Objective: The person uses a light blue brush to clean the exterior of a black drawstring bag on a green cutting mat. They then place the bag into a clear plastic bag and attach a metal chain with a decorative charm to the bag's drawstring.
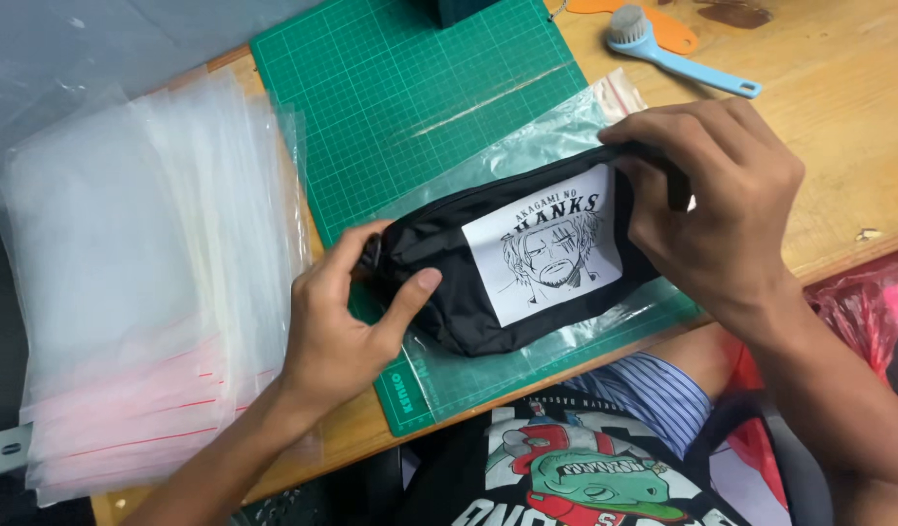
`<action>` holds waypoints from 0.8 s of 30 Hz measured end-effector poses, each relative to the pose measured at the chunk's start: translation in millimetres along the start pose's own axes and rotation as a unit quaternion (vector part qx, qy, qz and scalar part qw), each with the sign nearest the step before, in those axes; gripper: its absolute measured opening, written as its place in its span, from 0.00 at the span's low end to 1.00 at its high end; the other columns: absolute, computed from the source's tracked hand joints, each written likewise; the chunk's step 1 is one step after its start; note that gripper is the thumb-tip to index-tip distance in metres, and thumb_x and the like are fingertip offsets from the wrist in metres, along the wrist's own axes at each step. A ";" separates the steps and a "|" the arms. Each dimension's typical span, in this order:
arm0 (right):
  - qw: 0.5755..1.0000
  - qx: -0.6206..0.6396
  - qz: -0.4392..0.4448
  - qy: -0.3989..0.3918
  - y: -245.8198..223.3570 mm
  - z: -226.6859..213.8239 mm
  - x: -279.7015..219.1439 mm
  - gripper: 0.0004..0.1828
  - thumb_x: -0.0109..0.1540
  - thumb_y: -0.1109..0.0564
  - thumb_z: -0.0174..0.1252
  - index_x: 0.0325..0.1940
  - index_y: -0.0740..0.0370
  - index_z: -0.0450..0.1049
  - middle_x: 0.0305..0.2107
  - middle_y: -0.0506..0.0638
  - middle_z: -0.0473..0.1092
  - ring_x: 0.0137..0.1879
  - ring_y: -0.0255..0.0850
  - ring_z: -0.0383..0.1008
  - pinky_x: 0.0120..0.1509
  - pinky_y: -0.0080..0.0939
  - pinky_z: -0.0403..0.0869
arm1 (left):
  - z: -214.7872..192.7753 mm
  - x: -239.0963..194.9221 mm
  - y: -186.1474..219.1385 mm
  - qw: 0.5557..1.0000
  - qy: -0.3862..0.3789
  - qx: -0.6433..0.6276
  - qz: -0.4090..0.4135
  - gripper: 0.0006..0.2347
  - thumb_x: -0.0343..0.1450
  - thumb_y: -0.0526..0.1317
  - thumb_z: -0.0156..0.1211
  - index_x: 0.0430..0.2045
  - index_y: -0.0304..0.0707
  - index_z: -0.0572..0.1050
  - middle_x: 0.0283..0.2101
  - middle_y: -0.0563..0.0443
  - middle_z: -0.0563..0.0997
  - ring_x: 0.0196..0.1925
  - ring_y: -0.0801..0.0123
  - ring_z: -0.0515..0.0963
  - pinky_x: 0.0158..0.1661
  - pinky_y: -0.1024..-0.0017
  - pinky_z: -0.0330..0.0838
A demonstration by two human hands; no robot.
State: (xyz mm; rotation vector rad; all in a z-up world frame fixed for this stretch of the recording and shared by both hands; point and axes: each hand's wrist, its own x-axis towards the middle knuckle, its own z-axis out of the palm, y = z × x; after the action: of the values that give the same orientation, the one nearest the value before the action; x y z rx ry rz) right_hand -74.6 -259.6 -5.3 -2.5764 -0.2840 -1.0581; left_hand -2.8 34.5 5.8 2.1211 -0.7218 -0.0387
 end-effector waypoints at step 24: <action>0.997 0.005 -0.069 0.033 -133.7 0.2 8.2 0.16 0.67 0.41 0.55 0.46 0.46 0.84 0.46 0.58 0.72 0.50 0.53 0.64 0.57 0.49 0.69 | -9.2 -25.3 6.6 0.902 0.108 0.077 0.411 0.12 0.82 0.33 0.39 0.26 0.34 0.63 0.51 0.26 0.81 0.43 0.42 0.93 0.26 0.69 0.72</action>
State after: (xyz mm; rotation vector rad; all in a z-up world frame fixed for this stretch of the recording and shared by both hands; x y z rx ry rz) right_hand -109.8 -135.9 31.6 -2.5382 -0.4537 -1.1839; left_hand -24.4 51.2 10.8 1.7612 -1.4549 0.7168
